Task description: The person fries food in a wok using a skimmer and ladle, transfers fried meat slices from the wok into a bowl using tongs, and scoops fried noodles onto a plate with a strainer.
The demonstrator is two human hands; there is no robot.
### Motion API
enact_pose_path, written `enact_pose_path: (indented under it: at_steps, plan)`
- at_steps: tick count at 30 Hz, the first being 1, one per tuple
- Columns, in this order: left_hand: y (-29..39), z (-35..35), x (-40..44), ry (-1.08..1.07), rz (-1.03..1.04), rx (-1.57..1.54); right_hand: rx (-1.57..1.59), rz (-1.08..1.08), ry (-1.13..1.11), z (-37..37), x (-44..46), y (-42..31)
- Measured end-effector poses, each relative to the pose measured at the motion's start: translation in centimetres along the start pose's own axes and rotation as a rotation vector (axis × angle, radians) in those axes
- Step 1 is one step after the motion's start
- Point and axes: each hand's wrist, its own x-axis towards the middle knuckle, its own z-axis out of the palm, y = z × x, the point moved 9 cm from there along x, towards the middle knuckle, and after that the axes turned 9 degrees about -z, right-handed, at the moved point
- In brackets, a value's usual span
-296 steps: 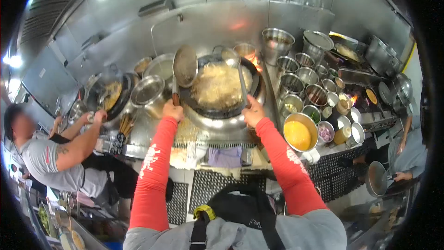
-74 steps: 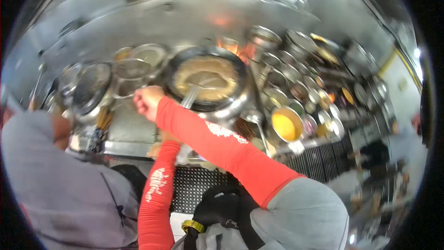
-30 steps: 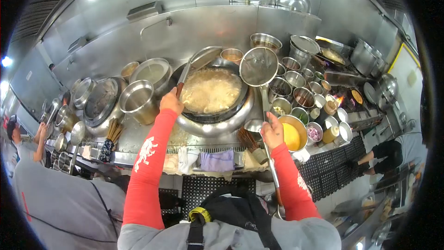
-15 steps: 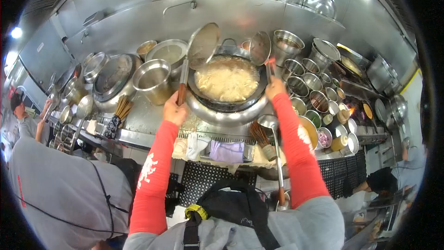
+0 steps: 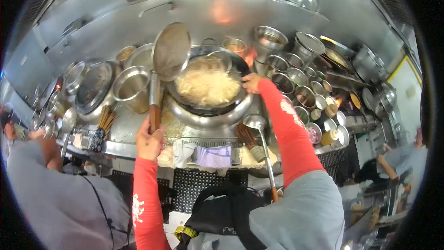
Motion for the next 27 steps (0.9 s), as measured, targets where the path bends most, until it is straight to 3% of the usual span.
enact_pose_path:
  at_steps: [2, 4, 7, 12, 27]
  plan:
    - [0.3, 0.6, -0.2, 0.007, 0.013, -0.022, -0.007, -0.041, -0.086, 3.0, 2.1, 2.0]
    - [1.0, 1.5, -0.6, -0.003, -0.017, 0.020, 0.214, 0.003, -0.021, 5.1, -1.9, -2.7]
    - [1.5, 1.6, -0.4, -0.008, 0.020, 0.038, 0.375, 0.064, -0.021, 9.0, -1.9, -2.1]
    - [1.2, 1.9, 0.4, -0.031, 0.050, 0.046, 0.616, -0.046, 0.021, 11.5, -4.6, -3.6]
    - [-0.2, -0.5, 0.4, -0.046, 0.085, -0.038, 0.268, -0.179, 0.319, 8.4, -14.6, -9.5]
